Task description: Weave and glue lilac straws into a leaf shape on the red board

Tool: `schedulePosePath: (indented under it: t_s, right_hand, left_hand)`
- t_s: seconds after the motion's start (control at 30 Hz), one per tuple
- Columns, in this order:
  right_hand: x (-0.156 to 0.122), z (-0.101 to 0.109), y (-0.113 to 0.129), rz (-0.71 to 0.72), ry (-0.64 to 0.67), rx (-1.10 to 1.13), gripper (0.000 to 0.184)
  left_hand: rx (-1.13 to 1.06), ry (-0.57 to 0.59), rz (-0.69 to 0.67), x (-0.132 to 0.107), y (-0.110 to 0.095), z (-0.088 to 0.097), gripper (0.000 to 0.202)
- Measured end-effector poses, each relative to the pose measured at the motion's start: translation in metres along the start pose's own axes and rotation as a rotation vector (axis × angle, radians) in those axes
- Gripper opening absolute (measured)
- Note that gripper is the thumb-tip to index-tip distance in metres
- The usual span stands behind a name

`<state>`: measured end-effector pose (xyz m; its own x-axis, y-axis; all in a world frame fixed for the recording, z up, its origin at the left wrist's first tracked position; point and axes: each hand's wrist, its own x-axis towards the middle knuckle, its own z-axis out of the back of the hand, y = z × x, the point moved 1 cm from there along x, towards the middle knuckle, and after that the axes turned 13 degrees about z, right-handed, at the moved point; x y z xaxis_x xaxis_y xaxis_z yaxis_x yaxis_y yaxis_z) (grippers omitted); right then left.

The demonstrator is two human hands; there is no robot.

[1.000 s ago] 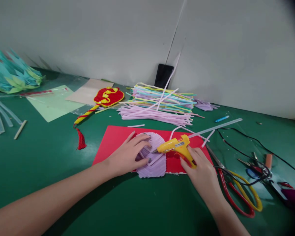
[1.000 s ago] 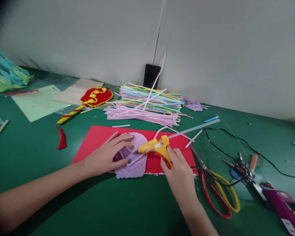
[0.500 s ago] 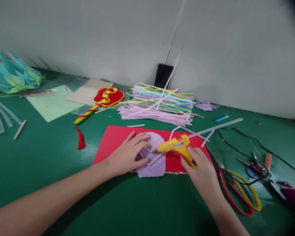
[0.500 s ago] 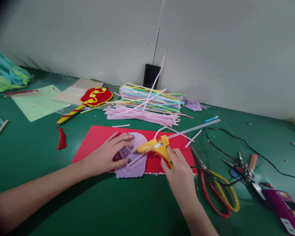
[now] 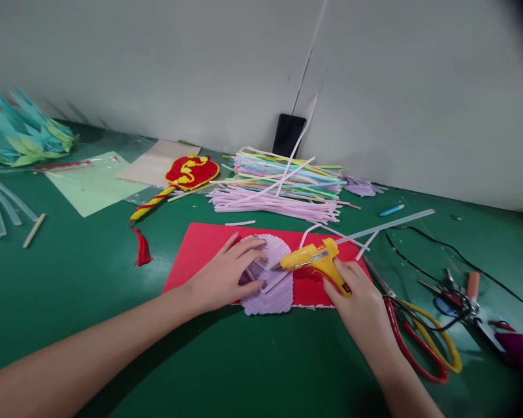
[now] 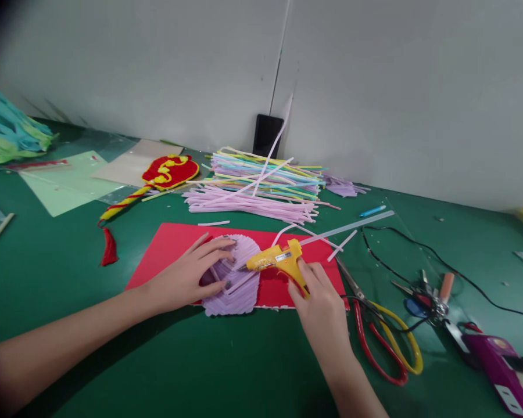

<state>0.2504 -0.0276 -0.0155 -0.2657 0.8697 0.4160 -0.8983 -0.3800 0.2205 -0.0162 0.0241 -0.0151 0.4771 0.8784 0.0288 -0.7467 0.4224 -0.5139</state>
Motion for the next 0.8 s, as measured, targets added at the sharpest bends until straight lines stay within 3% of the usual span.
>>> schedulePosePath:
  t_s: [0.8]
  right_hand:
    - [0.003,0.005,-0.012,-0.062,-0.051,-0.054,0.041]
  left_hand:
    - [0.004,0.000,0.008,0.001,-0.003,0.002,0.031]
